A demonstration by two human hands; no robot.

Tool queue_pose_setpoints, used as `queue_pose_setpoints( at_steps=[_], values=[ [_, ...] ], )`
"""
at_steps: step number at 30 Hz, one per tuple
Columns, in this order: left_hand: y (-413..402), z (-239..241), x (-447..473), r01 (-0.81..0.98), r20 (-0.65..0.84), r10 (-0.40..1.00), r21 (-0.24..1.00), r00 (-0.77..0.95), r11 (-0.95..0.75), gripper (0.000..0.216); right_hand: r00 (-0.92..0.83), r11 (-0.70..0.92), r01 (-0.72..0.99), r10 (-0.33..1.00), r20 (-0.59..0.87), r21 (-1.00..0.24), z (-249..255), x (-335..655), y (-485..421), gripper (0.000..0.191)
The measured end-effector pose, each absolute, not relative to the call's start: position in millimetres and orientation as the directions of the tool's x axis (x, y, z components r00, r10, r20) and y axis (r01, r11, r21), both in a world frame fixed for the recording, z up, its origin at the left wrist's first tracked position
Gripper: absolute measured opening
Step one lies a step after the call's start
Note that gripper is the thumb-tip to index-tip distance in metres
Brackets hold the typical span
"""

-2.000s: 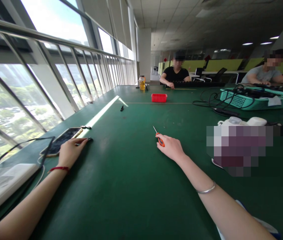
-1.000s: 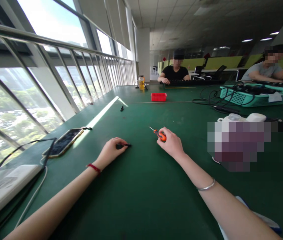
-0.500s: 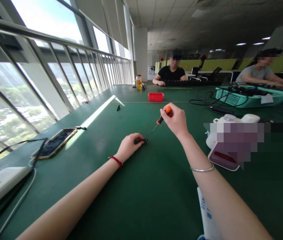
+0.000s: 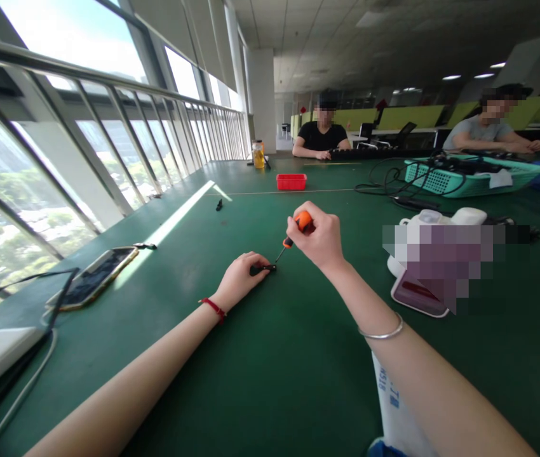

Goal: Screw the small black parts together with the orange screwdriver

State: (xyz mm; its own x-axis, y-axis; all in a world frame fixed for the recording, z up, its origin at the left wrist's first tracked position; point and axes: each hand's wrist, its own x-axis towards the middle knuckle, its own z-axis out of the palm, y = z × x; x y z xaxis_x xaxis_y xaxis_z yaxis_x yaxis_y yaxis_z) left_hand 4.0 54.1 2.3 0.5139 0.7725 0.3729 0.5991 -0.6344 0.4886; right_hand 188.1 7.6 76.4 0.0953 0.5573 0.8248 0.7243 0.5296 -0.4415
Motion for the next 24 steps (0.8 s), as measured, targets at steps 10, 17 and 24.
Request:
queue_pose_setpoints(
  at_steps=[10,17,24],
  values=[
    [50.5,5.7,4.7,0.635,0.368,0.765,0.426,0.529,-0.645,0.009,0.08,0.532,0.727,0.562,0.823,-0.434,70.8,182.8,8.2,0.015],
    [51.1,4.8,5.0,0.639,0.368,0.764,0.42,0.529,-0.645,0.01,0.069,0.519,0.725,0.599,0.798,-0.453,67.5,184.4,10.5,0.015],
    [52.3,3.1,4.2,0.624,0.371,0.762,0.438,0.531,-0.648,0.009,0.063,0.42,0.773,0.696,0.715,-0.476,74.9,184.6,10.3,0.022]
  ],
)
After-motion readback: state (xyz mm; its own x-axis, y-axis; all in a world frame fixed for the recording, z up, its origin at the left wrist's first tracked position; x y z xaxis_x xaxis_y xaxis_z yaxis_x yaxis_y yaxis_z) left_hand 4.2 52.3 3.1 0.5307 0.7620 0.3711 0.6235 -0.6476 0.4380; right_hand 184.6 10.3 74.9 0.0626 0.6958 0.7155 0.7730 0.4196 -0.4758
